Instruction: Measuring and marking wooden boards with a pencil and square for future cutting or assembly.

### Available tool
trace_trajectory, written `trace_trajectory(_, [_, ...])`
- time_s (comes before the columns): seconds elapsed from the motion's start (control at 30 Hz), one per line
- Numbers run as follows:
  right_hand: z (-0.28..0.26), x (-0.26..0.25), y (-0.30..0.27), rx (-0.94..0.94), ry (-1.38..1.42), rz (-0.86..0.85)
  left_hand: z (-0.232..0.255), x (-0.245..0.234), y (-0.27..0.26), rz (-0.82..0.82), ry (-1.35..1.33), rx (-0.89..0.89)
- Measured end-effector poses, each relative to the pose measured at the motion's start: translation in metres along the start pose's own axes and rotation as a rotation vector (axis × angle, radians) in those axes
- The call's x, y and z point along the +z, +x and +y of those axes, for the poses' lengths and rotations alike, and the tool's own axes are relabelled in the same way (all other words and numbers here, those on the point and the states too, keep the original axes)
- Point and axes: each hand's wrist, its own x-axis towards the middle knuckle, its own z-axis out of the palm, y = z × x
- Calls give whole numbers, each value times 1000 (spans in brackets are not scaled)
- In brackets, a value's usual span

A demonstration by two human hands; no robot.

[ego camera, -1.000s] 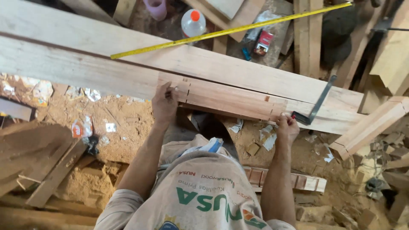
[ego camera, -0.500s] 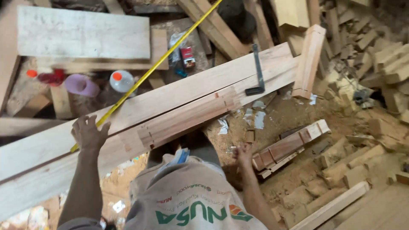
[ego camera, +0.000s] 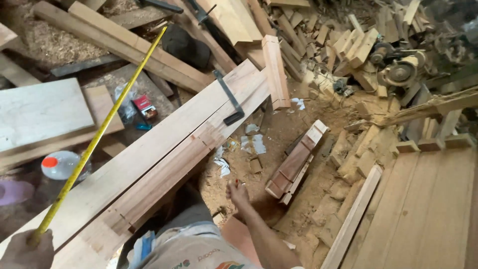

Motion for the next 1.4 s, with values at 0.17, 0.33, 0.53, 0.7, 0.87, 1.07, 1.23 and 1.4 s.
trace_trajectory(0.17, [-93,-1,-34,-672,-191,-102,31,-15,-50,307,-31,50])
trace_trajectory(0.33, [-209,24,-137,-944,-141,-215,98,-48,-73,409,-231,59])
trace_trajectory(0.53, [-216,74,-114,-1651,-385,-78,140,-44,-95,270,-457,11])
trace_trajectory(0.7, [-219,92,-110,-1771,-623,-142,139,-9,-93,172,-449,97])
trace_trajectory(0.87, [-195,94,-46,-1708,-848,-202,142,2,-84,130,-399,186])
trace_trajectory(1.07, [-164,97,20,-1523,-995,-258,129,17,-73,178,-253,356])
trace_trajectory(1.23, [-160,96,14,-1564,-845,-237,126,15,-73,301,-162,406])
trace_trajectory(1.4, [-159,95,36,-1576,-791,-294,127,14,-79,344,-163,395])
